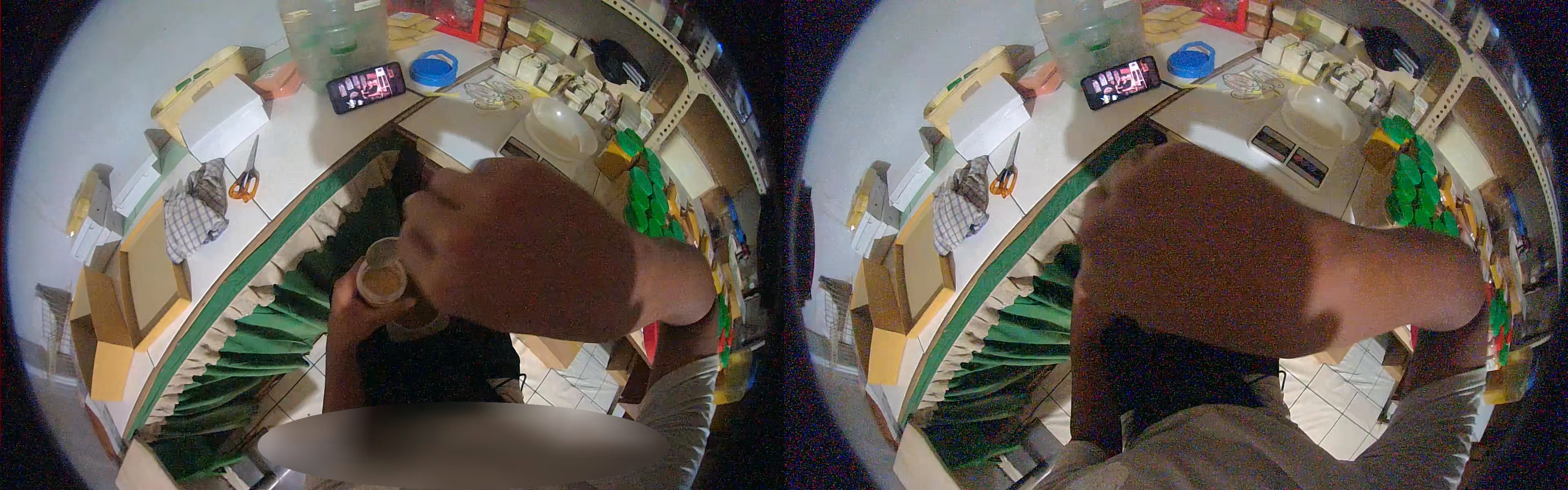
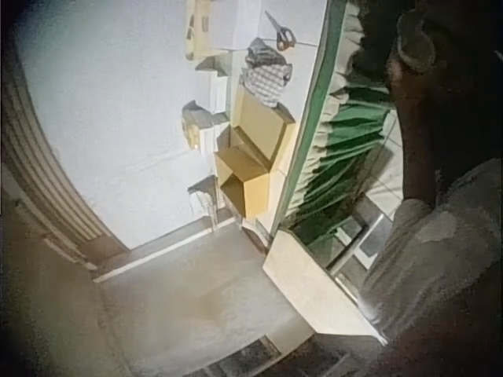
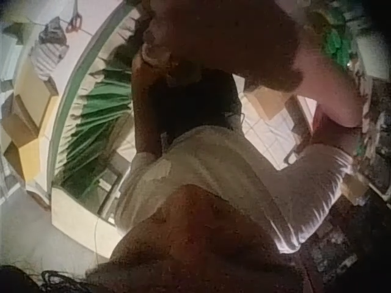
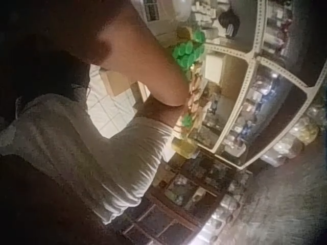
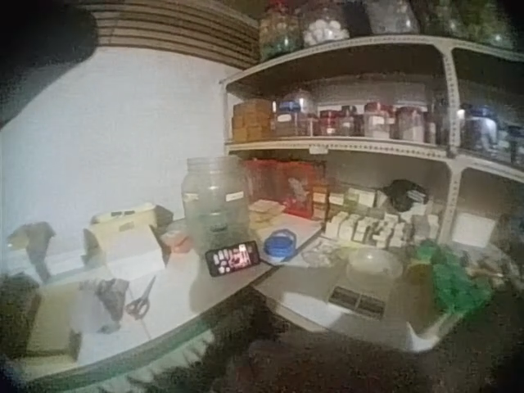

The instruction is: Transferring a powdered substance from a larger container into a smaller prescription jar using a spoon.

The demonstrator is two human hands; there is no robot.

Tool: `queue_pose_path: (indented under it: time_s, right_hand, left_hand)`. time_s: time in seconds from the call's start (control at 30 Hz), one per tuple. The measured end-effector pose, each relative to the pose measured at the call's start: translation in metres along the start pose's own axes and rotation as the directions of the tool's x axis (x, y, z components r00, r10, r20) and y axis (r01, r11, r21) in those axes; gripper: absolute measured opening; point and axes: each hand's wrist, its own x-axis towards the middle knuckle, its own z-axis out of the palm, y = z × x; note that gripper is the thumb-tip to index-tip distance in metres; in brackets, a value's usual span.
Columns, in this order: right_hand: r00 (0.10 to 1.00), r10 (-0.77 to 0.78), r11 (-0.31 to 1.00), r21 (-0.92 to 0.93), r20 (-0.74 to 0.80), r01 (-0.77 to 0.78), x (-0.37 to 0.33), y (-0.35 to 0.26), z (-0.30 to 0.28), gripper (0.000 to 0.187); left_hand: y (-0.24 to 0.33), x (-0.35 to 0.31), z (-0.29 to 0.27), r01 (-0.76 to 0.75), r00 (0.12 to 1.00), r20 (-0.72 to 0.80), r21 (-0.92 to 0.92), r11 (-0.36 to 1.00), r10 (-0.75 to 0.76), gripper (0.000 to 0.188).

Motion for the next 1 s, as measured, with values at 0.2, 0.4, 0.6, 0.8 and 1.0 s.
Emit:
queue_pose_path:
  time_s: [0.2,0.4,0.6,0.8,1.0]
  right_hand:
    - [0.846,0.295,0.936,0.045,0.443,-0.35,-0.012,-0.009,0.055,0.013]
    - [0.69,0.156,0.794,0.326,0.707,-0.514,-0.001,-0.048,0.273,0.024]
    - [0.534,0.297,0.734,0.168,0.791,-0.658,0.053,-0.046,0.297,0.036]
    - [0.526,0.145,0.833,0.183,0.838,-0.522,0.042,-0.05,0.342,0.04]
    - [0.567,0.083,0.887,0.199,0.819,-0.417,0.045,-0.05,0.316,0.04]
  left_hand:
    - [-0.033,-0.014,-0.036,0.039,0.995,-0.097,0.192,0.981,-0.021,0.065]
    - [-0.034,-0.015,-0.048,0.088,0.988,-0.124,0.004,0.996,-0.087,0.061]
    - [-0.036,-0.018,-0.05,0.108,0.984,-0.135,-0.073,0.991,-0.117,0.059]
    - [-0.04,-0.021,-0.056,0.113,0.986,-0.122,-0.037,0.993,-0.117,0.06]
    - [-0.034,-0.021,-0.057,0.094,0.985,-0.133,-0.147,0.985,-0.114,0.06]
